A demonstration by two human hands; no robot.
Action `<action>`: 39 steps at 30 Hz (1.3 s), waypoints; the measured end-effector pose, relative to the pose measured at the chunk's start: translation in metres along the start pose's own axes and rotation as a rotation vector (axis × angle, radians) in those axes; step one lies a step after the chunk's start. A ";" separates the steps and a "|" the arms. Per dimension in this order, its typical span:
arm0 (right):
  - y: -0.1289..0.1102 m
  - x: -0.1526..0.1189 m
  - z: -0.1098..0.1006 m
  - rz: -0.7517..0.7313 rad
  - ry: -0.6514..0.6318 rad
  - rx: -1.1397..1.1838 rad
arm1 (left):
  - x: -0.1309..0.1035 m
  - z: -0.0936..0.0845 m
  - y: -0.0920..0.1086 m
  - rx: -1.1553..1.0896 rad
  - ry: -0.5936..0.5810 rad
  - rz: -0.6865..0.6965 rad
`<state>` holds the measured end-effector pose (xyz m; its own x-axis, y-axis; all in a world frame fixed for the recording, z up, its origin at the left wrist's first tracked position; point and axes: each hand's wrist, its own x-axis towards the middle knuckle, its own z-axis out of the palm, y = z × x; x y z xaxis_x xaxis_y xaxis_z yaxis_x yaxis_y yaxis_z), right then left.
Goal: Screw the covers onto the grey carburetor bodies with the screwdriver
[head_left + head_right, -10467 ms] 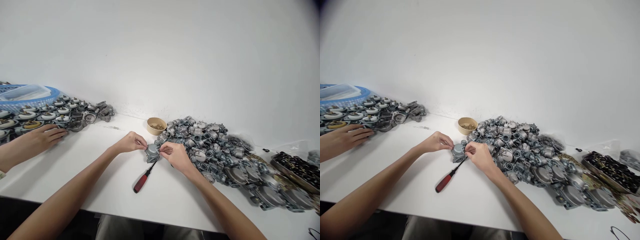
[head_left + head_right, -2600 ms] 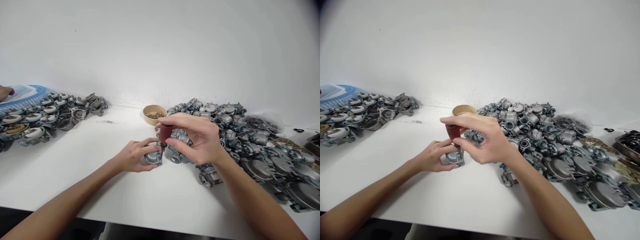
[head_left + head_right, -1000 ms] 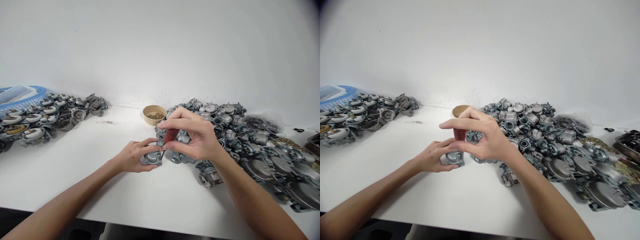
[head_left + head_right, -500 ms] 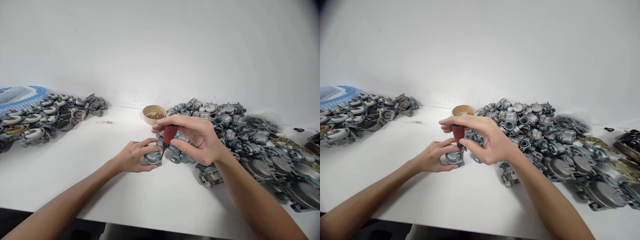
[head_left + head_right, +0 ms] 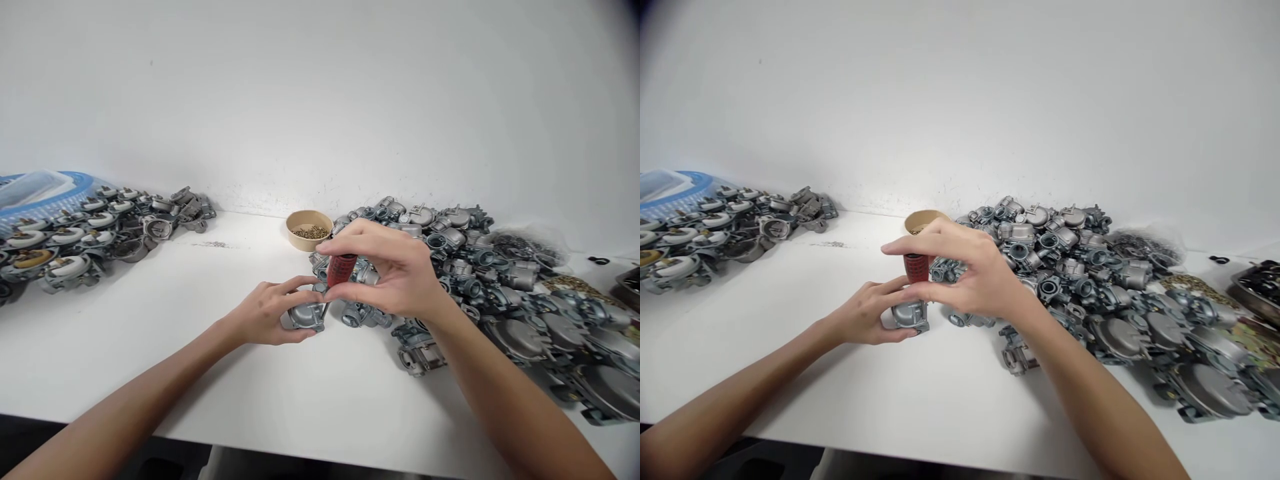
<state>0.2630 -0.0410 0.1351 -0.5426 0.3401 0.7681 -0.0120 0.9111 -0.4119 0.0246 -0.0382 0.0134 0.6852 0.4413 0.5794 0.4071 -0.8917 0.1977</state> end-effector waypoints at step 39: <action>0.002 0.000 0.001 0.021 -0.048 -0.053 | 0.000 -0.001 -0.001 -0.048 -0.039 -0.004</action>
<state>0.2622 -0.0395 0.1334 -0.5817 0.3493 0.7345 0.0435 0.9152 -0.4008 0.0231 -0.0374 0.0138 0.7069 0.4472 0.5479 0.3807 -0.8935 0.2381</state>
